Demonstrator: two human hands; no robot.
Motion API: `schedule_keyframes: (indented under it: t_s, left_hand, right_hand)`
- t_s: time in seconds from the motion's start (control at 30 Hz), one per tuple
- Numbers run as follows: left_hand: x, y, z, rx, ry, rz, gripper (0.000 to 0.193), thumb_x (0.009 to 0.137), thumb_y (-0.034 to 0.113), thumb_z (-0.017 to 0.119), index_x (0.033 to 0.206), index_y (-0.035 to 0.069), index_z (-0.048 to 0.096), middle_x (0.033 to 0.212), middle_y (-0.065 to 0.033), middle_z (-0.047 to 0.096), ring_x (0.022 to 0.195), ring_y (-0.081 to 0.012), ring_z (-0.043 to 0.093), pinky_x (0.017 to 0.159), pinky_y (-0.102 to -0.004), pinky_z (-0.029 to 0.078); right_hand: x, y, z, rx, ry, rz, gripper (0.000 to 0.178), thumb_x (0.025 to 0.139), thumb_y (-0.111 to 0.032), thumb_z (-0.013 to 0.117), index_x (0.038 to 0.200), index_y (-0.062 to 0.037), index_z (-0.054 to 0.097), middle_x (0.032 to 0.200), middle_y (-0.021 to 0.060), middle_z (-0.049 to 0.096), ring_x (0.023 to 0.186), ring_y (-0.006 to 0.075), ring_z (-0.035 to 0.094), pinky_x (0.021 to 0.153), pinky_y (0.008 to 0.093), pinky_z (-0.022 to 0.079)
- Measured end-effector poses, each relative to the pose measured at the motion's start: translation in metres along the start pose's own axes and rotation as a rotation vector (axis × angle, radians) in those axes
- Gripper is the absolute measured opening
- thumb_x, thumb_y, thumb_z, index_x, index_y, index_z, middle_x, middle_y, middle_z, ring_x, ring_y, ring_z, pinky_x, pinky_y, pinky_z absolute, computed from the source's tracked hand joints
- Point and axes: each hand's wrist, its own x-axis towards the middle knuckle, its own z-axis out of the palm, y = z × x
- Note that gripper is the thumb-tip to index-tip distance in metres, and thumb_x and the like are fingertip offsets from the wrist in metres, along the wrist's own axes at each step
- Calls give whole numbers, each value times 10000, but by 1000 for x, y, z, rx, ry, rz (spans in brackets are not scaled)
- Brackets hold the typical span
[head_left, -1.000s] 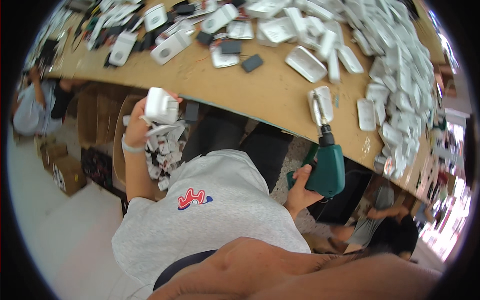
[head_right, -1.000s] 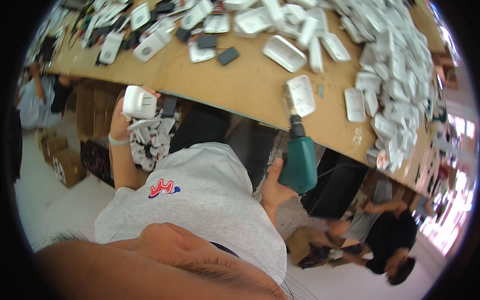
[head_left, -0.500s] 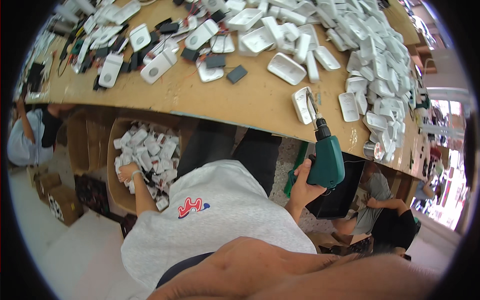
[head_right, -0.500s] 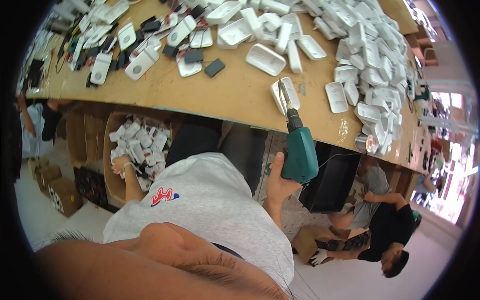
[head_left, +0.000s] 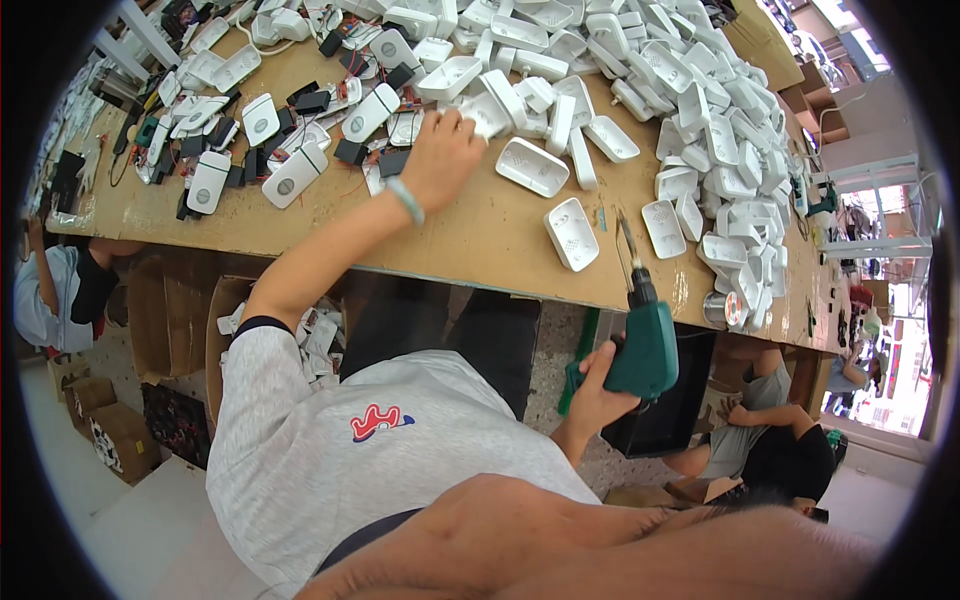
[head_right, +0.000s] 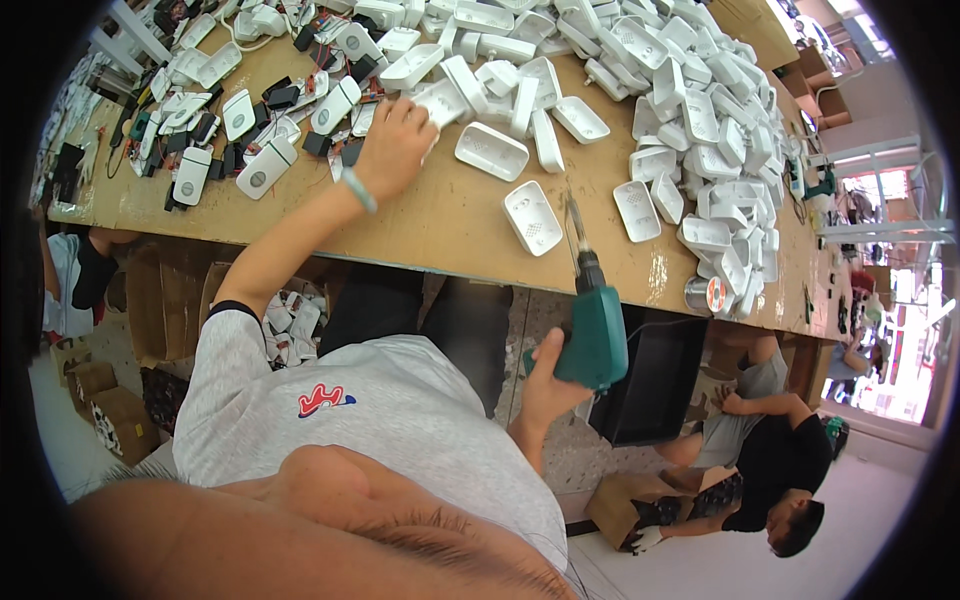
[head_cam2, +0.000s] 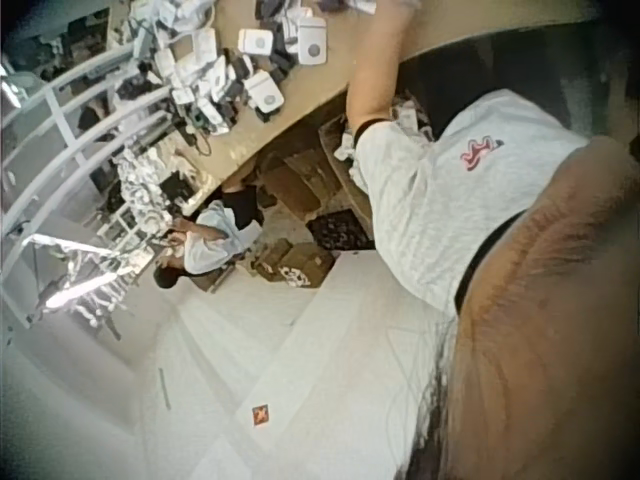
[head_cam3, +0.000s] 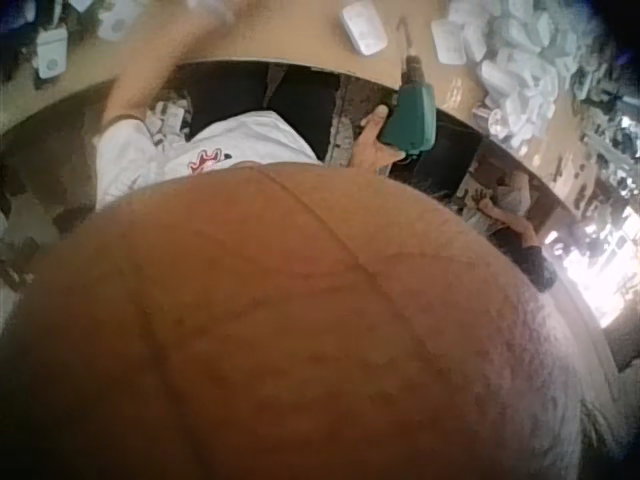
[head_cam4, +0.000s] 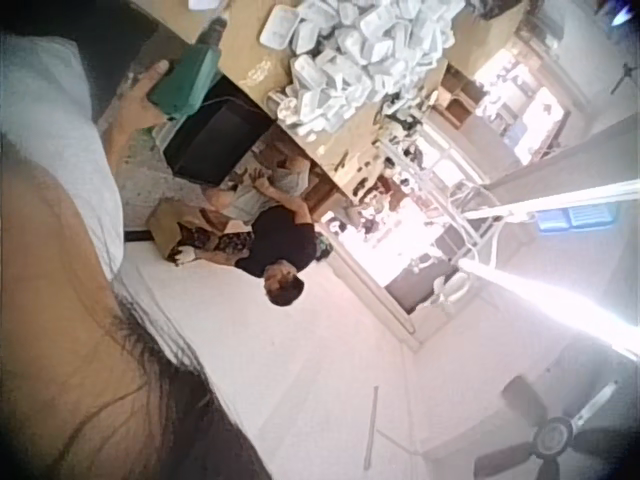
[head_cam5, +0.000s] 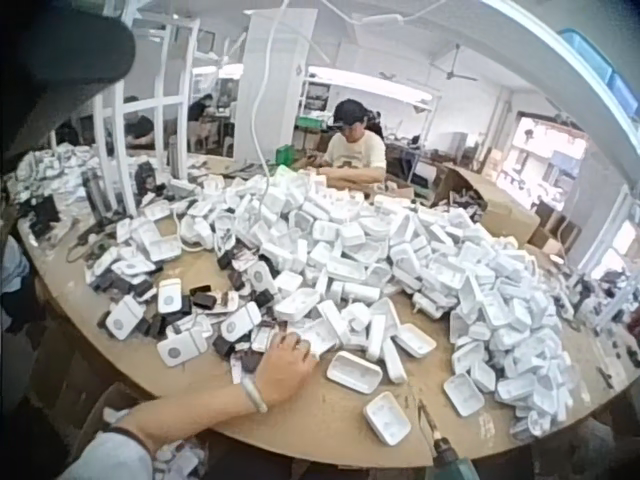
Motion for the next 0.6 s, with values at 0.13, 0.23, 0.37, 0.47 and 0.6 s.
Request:
schedule_keyframes:
  t_s: [0.13, 0.23, 0.37, 0.47, 0.6]
  left_hand:
    - [-62, 41, -41, -63, 79, 214, 109, 789, 157, 607, 846, 69, 638, 1023, -94, 605, 1087, -277, 560, 978, -469, 390]
    - [-80, 43, -41, -20, -32, 401, 128, 804, 182, 611, 818, 75, 680, 1017, -95, 612, 1113, -255, 547, 990, -451, 410]
    - [-78, 25, -53, 28, -143, 485, 148, 805, 196, 615, 823, 66, 683, 1073, -101, 626, 1147, -251, 542, 1007, -428, 417]
    - [-66, 3, -70, -286, 40, 583, 203, 804, 174, 686, 929, 13, 691, 1157, -143, 643, 1071, -292, 593, 967, -431, 451]
    - [-18, -74, -55, -6, 273, -227, 570, 789, 309, 757, 1137, -85, 536, 1091, -268, 585, 985, -422, 574, 861, -510, 469]
  right_hand:
    - [-5, 9, -19, -12, 61, 81, 238, 970, -67, 641, 1160, 63, 582, 699, 41, 564, 539, 81, 471, 512, 239, 400]
    - [5, 11, -9, -27, 24, 138, 234, 966, -63, 645, 1157, 59, 583, 723, 45, 579, 546, 79, 482, 509, 242, 404]
    - [5, 3, 5, 24, -43, 94, 230, 965, -60, 648, 1152, 57, 583, 753, 49, 591, 553, 77, 494, 506, 237, 404]
    - [5, 0, 12, 72, -18, 76, 230, 963, -62, 654, 1145, 57, 581, 778, 51, 600, 559, 75, 504, 499, 234, 402]
    - [7, 3, 6, 28, -19, 65, 233, 960, -74, 663, 1139, 52, 584, 760, 41, 598, 556, 74, 508, 493, 234, 401]
